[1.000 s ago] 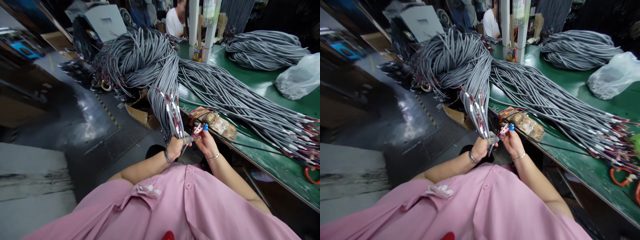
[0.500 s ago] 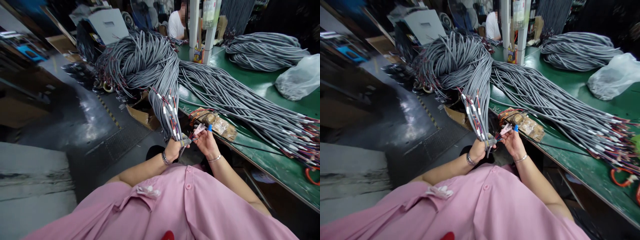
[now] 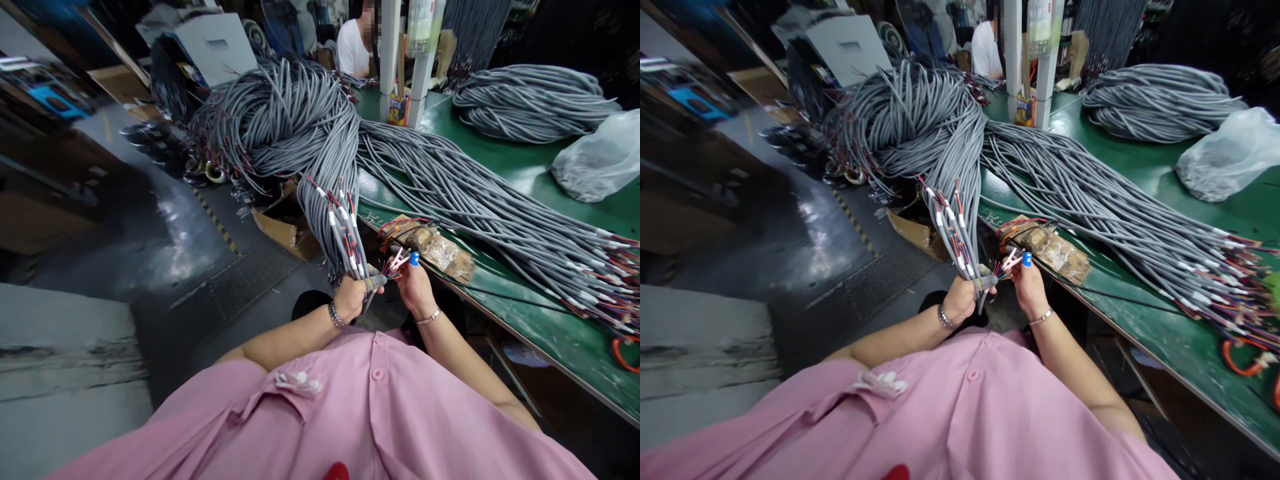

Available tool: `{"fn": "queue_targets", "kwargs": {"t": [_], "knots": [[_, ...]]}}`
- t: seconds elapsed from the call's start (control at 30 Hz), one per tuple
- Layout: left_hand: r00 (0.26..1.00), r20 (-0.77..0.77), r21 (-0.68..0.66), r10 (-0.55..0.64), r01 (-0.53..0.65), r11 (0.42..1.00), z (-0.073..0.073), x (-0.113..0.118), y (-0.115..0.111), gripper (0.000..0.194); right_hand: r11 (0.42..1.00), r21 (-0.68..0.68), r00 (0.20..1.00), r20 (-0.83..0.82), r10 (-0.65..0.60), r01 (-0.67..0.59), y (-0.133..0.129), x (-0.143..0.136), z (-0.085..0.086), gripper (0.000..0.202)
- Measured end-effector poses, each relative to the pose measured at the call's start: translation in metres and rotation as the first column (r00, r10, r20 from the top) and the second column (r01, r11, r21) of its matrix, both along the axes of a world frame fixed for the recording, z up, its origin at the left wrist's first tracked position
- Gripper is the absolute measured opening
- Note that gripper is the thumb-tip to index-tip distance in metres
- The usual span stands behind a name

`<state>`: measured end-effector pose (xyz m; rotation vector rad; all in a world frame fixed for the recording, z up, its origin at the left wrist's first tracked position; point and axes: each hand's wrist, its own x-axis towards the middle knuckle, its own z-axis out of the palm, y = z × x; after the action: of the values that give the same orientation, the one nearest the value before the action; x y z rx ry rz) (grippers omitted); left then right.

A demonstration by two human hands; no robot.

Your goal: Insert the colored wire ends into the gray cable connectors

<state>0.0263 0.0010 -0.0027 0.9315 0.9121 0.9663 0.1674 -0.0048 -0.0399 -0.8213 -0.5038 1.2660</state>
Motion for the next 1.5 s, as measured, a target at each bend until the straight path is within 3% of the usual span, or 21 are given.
{"fn": "queue_targets", "kwargs": {"t": [0.1,0.27,0.53,0.7,0.83,0.93,1.07,1.13,1.3,1.5], "knots": [[1.0,0.001,-0.003,-0.006,0.006,1.0,0.002,0.001,0.0,0.024,0.995,-0.02,0.983,-0.156,0.095,-0.099,0.004,0.0,0.0,0.035],[1.0,0.005,-0.009,0.006,-0.006,1.0,0.0,0.0,0.001,0.023,0.995,-0.049,0.952,-0.298,0.065,-0.083,0.007,-0.001,0.004,0.024],[1.0,-0.018,-0.004,0.008,-0.008,1.0,-0.003,-0.002,0.0,0.024,0.993,-0.063,0.946,-0.315,0.071,-0.095,0.005,-0.002,0.005,0.028],[1.0,-0.008,0.038,0.008,-0.008,0.999,-0.008,-0.01,-0.002,0.021,0.984,-0.055,0.94,-0.307,0.146,-0.171,0.0,0.001,0.006,0.04],[1.0,0.015,0.037,0.02,-0.021,0.999,-0.007,-0.012,-0.003,0.021,0.979,-0.048,0.942,-0.286,0.175,-0.197,-0.003,0.003,0.007,0.03],[0.999,0.031,0.015,0.038,-0.039,0.999,-0.004,-0.009,-0.003,0.022,0.987,-0.041,0.965,-0.217,0.144,-0.157,-0.005,0.004,0.004,0.025],[0.997,0.043,-0.013,0.063,-0.063,0.998,-0.003,-0.004,-0.002,0.022,0.997,-0.001,0.995,0.06,-0.078,0.078,-0.008,0.005,-0.002,0.027],[0.997,0.045,-0.02,0.066,-0.065,0.998,-0.004,-0.002,-0.002,0.023,0.991,0.007,0.983,0.125,-0.134,0.134,-0.007,0.004,-0.004,0.031],[0.998,0.023,-0.012,0.06,-0.06,0.998,-0.007,0.0,-0.001,0.023,0.995,-0.021,0.981,-0.168,0.094,-0.099,-0.001,0.001,0.001,0.035],[0.995,0.049,-0.003,0.092,-0.092,0.996,-0.008,0.001,0.0,0.021,0.995,-0.042,0.947,-0.314,0.072,-0.09,0.005,-0.001,-0.001,0.021]]}}
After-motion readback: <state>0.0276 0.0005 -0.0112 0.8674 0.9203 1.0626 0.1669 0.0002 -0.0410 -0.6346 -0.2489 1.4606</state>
